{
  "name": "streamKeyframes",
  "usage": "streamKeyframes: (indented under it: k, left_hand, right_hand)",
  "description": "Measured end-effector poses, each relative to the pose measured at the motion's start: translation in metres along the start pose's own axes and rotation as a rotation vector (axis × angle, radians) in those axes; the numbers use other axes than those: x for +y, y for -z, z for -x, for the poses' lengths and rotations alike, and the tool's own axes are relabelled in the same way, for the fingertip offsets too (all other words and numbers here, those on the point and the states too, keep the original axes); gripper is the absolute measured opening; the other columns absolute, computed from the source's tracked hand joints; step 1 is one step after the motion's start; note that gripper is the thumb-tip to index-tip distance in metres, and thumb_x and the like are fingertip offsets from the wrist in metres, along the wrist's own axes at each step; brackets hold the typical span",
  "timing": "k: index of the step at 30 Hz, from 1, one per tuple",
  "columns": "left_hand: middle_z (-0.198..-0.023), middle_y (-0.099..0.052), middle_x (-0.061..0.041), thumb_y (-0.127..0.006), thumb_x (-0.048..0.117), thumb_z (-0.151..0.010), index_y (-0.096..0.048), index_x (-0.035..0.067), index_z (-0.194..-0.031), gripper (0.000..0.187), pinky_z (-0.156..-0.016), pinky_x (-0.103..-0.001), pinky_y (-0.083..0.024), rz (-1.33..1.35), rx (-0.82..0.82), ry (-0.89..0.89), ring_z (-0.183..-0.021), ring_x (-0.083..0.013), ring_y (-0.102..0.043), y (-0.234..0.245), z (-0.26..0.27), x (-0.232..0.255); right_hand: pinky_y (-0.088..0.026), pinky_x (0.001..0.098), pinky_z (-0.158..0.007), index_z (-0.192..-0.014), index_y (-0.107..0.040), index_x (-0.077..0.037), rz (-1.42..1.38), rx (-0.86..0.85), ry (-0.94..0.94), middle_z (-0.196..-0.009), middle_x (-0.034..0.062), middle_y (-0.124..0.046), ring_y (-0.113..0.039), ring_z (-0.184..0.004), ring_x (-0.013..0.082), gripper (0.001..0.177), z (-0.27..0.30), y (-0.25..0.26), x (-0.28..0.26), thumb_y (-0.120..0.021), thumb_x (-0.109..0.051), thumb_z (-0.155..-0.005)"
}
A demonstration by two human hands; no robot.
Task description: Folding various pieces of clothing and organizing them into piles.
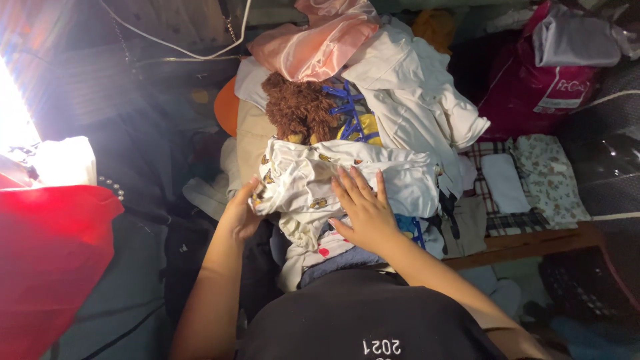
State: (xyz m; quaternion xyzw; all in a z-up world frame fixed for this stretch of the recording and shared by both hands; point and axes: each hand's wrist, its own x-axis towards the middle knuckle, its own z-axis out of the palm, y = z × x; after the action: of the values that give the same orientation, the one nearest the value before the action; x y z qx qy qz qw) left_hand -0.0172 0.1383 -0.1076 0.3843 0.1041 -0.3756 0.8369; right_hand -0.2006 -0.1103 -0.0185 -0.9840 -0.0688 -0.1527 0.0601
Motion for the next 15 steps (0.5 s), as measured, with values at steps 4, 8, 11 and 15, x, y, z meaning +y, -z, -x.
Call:
streamKeyframes:
  k: [4,8,11,15]
  left_hand:
    - [-0.127,-0.069,-0.018,-0.064,0.03,-0.1,-0.057,-0.005,-0.134,0.049,-0.095,-0.042,-0.056,0.233,-0.149,-0.04,-0.11,-0.0289,-0.069,-0.006,0.005,-0.005]
    - [-0.117,-0.069,-0.018,-0.057,0.015,-0.087,-0.054,-0.006,-0.132,0.049,-0.093,-0.044,-0.059,0.232,-0.163,-0.021,-0.103,-0.0307,-0.071,-0.032,0.024,0.01]
    - [-0.115,-0.069,-0.018,-0.054,0.014,-0.082,-0.051,-0.006,-0.138,0.059,-0.091,-0.042,-0.058,0.226,-0.278,-0.107,-0.098,-0.0299,-0.071,-0.08,0.054,0.036]
    - [-0.126,-0.063,-0.025,-0.051,0.007,-0.092,-0.042,-0.002,-0.158,0.067,-0.073,-0.04,-0.055,0.324,-0.689,-0.09,-0.09,-0.0313,-0.068,-0.118,0.064,0.052]
  right_hand:
    - [-0.001,0.0681,-0.118,-0.157,-0.038,0.002,-0.029,0.073,-0.136,-0.166,0.0229,-0.025,-0.014,-0.156,0.0339,0.096,-0.001,0.01,-0.007,-0.066,-0.056,-0.087]
    - [0.0,0.0662,-0.12,-0.148,-0.041,0.003,-0.01,-0.008,-0.209,-0.166,0.0245,-0.025,-0.013,-0.157,0.0347,0.096,0.005,0.007,-0.004,-0.067,-0.062,-0.082]
    - [-0.004,0.0641,-0.122,-0.146,-0.045,0.002,-0.113,-0.055,-0.163,-0.164,0.0248,-0.029,-0.019,-0.156,0.0364,0.094,0.003,0.012,-0.003,-0.069,-0.061,-0.081]
    - [-0.013,0.06,-0.125,-0.152,-0.044,0.002,-0.24,0.014,-0.026,-0.161,0.0249,-0.037,-0.029,-0.154,0.0394,0.095,-0.002,0.018,0.002,-0.076,-0.054,-0.082]
